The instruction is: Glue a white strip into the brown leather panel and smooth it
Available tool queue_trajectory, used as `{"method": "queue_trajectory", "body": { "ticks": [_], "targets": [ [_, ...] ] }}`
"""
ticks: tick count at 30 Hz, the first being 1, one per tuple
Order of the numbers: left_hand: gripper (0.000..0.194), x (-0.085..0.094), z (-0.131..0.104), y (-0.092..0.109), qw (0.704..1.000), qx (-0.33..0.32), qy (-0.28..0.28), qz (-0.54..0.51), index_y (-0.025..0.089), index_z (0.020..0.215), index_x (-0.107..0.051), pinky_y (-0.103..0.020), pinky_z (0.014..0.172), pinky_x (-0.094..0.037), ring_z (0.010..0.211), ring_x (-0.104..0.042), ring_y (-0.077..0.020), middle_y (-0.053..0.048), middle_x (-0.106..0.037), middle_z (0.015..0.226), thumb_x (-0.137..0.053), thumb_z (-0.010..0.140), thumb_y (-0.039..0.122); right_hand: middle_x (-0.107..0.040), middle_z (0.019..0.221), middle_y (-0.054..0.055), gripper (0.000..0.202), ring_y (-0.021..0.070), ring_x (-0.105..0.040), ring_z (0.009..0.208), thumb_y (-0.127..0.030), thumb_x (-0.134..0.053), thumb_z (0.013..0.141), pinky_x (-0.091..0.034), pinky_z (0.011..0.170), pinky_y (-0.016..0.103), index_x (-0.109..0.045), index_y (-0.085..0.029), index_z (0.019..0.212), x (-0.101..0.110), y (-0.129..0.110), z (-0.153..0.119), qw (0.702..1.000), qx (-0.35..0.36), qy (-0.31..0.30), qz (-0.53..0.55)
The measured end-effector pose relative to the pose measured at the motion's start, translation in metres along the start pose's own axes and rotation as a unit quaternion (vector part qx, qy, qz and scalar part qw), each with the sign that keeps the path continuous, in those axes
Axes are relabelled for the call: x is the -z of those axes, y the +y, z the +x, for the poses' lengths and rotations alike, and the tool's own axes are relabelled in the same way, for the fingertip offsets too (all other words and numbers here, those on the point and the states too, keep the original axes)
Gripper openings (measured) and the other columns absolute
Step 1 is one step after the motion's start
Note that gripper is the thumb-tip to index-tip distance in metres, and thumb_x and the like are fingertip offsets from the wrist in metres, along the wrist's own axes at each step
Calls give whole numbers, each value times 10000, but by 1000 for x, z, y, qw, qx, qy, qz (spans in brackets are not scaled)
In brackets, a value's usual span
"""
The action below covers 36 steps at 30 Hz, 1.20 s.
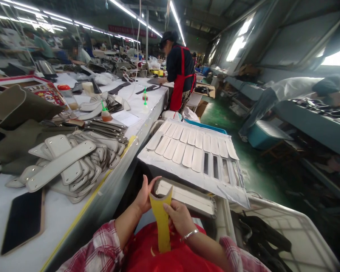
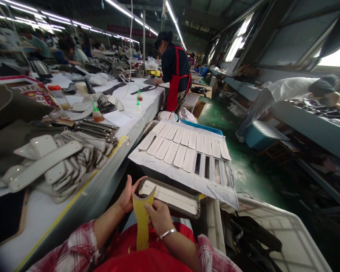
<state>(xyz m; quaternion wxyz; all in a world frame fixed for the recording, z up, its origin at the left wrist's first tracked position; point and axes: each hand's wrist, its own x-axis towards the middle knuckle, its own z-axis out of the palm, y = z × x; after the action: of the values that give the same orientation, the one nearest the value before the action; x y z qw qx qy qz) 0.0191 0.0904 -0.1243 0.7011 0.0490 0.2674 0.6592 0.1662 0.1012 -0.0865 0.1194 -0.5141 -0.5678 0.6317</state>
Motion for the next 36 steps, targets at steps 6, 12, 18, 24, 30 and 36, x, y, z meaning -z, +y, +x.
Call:
{"method": "queue_trajectory", "body": {
  "ticks": [6,12,18,24,30,36],
  "targets": [
    [587,4,-1,-4,999,-9,-6,-34,226,1197,-500,-390,809,-467,939,-584,-257,-94,-590,1053,-338,810,637,-559,481,-31,352,96,-487,374,-486,-578,674,-381,376,204,-491,-157,763,-21,12,3,991,-38,-16,127],
    [598,6,7,-9,999,-15,33,-25,239,1241,-465,-375,799,-468,920,-590,-244,-87,-599,1060,-289,826,633,-617,580,4,422,94,-527,409,-484,-624,628,-409,412,205,-484,-146,838,-33,14,10,969,-81,-59,227],
    [573,14,5,19,989,78,8,125,236,1295,-408,-287,658,-478,811,-609,-207,-88,-601,1083,-359,839,578,-621,563,21,551,112,-548,430,-562,-649,570,-410,409,209,-510,-119,866,-21,16,16,970,-90,-96,205],
    [657,-9,4,65,954,223,-78,182,285,1312,-370,-313,674,-477,922,-586,-240,-80,-518,1216,-276,794,678,-638,609,38,569,107,-567,455,-546,-688,525,-427,426,202,-545,-111,862,-19,13,21,947,-135,-139,257],
    [688,-14,17,43,978,182,-39,90,236,1292,-400,-389,931,-362,1056,-528,-251,-91,-565,1151,-279,788,688,-632,586,49,533,107,-569,461,-516,-716,523,-447,436,199,-587,-88,812,-16,16,28,932,-158,-161,284],
    [692,-14,22,28,988,146,-3,45,216,1252,-436,-406,944,-357,1062,-519,-262,-92,-563,1143,-277,783,699,-633,582,38,542,108,-578,469,-536,-726,502,-462,451,195,-605,-97,795,-11,19,33,920,-180,-197,288]
  ]
}}
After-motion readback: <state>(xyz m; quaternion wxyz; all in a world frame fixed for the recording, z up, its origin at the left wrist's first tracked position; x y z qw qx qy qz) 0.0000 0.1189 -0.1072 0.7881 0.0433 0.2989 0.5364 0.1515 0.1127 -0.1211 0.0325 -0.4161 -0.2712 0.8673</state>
